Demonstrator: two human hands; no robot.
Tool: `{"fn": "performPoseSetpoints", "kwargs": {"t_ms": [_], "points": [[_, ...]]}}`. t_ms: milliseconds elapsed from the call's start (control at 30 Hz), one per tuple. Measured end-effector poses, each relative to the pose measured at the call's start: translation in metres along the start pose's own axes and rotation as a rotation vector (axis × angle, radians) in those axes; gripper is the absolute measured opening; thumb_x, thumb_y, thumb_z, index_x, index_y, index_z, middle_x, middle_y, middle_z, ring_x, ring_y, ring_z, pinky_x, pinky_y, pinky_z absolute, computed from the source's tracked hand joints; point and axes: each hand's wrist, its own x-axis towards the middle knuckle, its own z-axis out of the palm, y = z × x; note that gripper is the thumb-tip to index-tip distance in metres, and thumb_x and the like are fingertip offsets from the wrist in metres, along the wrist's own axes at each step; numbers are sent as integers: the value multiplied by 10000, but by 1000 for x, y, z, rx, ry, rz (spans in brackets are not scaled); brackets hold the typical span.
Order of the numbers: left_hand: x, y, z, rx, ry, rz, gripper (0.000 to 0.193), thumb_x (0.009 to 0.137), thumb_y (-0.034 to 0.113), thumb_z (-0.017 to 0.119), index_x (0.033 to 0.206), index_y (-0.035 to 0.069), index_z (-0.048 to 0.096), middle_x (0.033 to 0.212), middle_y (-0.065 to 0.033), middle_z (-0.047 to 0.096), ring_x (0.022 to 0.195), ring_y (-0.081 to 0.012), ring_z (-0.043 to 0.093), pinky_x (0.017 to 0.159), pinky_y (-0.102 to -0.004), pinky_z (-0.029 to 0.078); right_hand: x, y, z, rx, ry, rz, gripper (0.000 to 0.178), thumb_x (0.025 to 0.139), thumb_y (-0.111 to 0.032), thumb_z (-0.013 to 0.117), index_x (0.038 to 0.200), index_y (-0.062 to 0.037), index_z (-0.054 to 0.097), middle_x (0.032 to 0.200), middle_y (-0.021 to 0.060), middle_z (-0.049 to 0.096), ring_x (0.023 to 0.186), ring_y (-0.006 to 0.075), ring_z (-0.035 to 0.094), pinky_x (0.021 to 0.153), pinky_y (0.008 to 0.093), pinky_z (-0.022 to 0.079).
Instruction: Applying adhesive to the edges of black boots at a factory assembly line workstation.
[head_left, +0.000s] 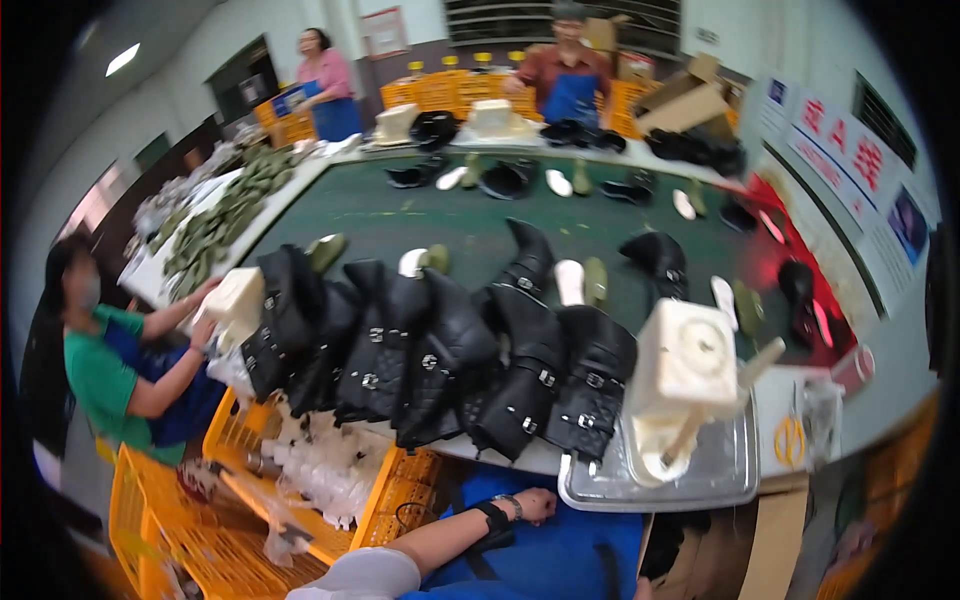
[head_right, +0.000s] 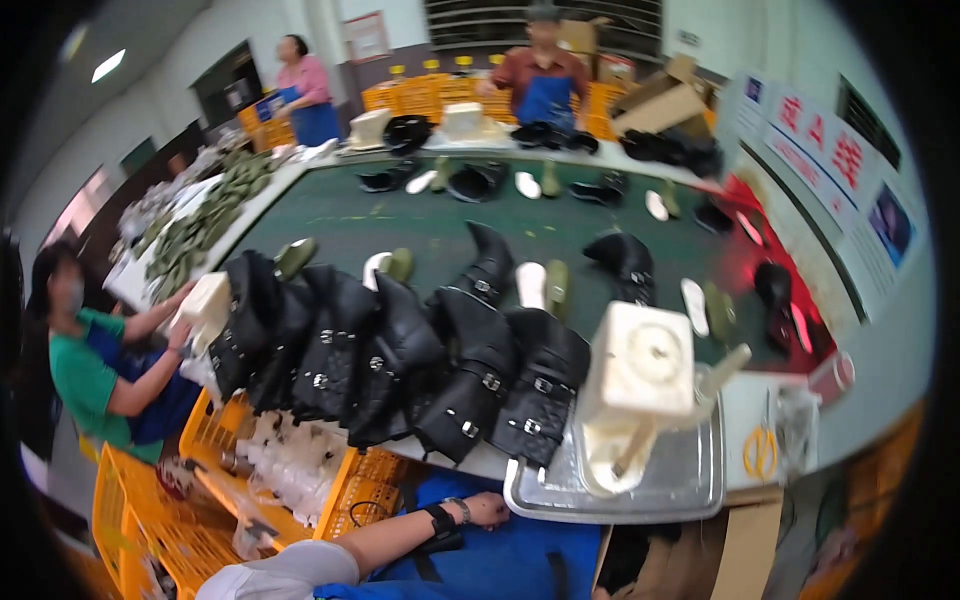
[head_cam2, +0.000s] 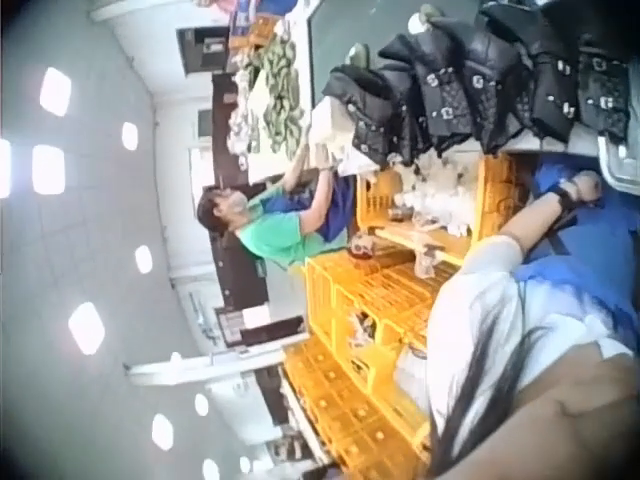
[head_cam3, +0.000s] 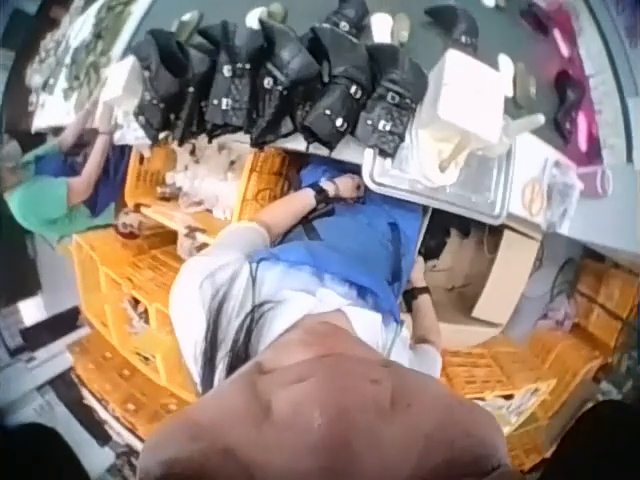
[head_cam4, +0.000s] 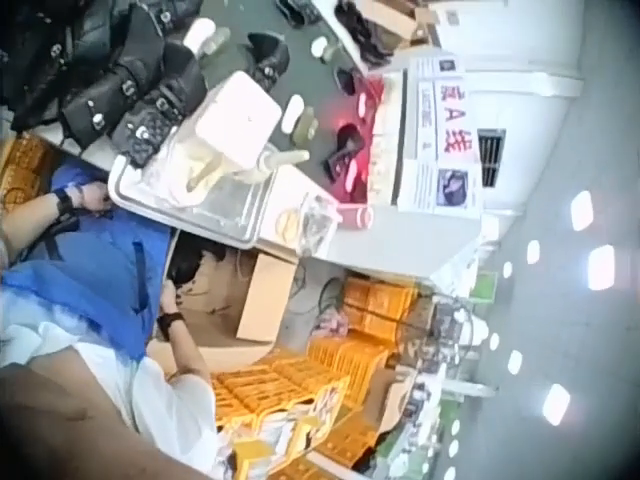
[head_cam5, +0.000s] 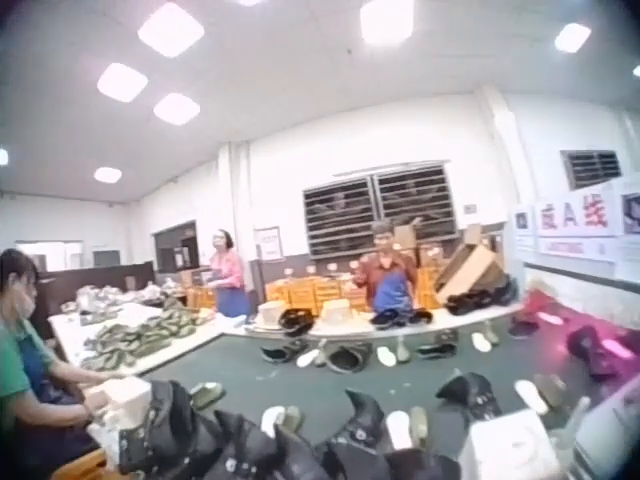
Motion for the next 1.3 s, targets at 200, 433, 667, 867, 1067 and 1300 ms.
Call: {"fn": "performPoseSetpoints", "kwargs": {"t_ms": [200,433,667,867,1067,1300], "points": [[2,-7,-2,-58,32,26,143,777,130,497,687,21,522,581,-74,589,496,-166,594,471,-294,482,65,-42,-30,-10,-71,-81,172,775,-134,514,746,-2,621,661,50,599,586,115,551,502,279,440],[3,-6,-3,-40,12,48,131,777,120,484,707,17,525,589,-82,591,499,-169,599,477,-289,486,64,-69,-33,68,-60,-47,170,777,-130,512,750,0,618,662,49,596,586,111,548,500,275,438],[-7,0,-4,65,43,98,146,771,153,506,719,20,532,621,-87,601,527,-199,604,558,-322,486,17,-75,-31,146,-55,74,168,779,-126,509,753,2,615,664,48,594,587,108,546,499,270,436],[-57,21,-29,229,-13,171,247,769,221,552,932,36,551,802,-131,615,771,-293,586,696,-359,451,-2,-89,-27,219,-53,154,167,780,-122,506,756,4,613,665,48,591,587,106,543,497,266,434],[-124,72,-77,150,-140,226,372,813,260,566,1111,49,493,903,-84,597,821,-205,580,743,-299,454,-26,-99,-20,300,-42,250,165,781,-119,504,759,5,611,666,47,589,587,103,541,496,262,432],[-158,136,-134,127,679,476,256,743,85,622,986,37,557,842,-83,598,761,-182,599,667,-277,478,-56,-114,-12,400,-2,358,164,783,-115,501,763,7,608,668,46,586,587,100,538,495,257,430]]}}
